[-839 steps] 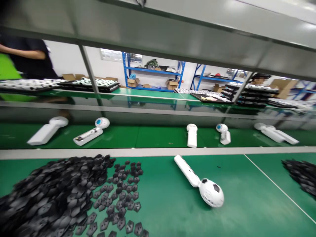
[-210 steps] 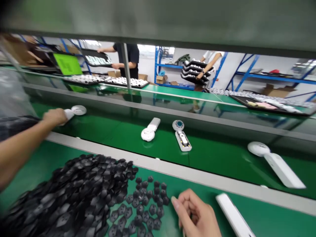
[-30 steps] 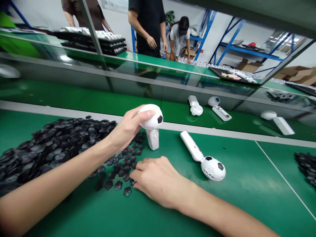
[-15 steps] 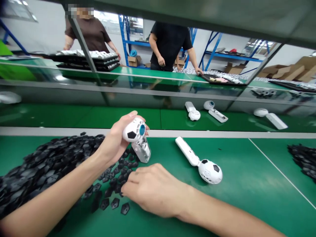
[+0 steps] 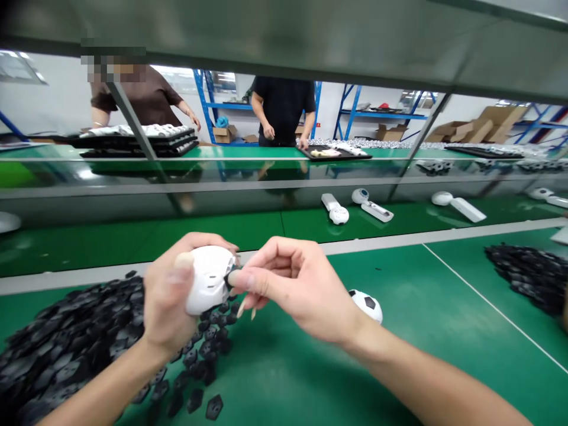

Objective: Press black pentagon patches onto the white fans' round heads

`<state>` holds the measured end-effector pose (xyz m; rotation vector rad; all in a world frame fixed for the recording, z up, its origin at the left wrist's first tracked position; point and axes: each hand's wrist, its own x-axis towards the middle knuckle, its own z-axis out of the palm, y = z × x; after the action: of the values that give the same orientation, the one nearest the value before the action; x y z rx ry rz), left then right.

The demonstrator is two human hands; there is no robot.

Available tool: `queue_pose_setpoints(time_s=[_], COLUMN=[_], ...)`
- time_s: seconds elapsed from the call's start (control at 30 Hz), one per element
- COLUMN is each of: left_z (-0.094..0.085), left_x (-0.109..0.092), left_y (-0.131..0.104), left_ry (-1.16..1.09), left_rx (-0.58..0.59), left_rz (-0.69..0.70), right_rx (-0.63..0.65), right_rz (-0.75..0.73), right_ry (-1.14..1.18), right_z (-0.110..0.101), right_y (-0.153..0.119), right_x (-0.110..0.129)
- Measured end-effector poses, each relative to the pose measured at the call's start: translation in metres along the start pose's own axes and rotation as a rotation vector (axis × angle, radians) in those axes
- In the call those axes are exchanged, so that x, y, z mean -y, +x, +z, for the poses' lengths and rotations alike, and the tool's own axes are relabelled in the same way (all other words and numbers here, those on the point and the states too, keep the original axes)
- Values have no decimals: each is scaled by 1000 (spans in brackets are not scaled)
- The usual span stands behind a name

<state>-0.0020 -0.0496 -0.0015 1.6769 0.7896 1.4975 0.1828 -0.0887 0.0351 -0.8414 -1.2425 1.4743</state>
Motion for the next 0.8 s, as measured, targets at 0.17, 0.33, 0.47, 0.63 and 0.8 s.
queue_pose_setpoints(time_s=[0.17,0.33,0.47,0.63,0.8], left_z=[-9,-9,-8,-7,-8], left_x=[-7,-3,-2,-2,1], left_y=[-1,0,2,3,1], left_ry=[246,346,365,342,315], left_rx=[-75,-67,-50,-40,-47], left_rz=[418,565,621,699,624], right_rx=[47,24,-5,-17,-10], right_rz=[4,-24,-63,-87,-62], right_ry=[65,100,123,127,103], right_z=[8,17,24,26,23], right_y=[-5,-9,-13,-15,-12], right_x=[-7,-14,-20,-24,-21])
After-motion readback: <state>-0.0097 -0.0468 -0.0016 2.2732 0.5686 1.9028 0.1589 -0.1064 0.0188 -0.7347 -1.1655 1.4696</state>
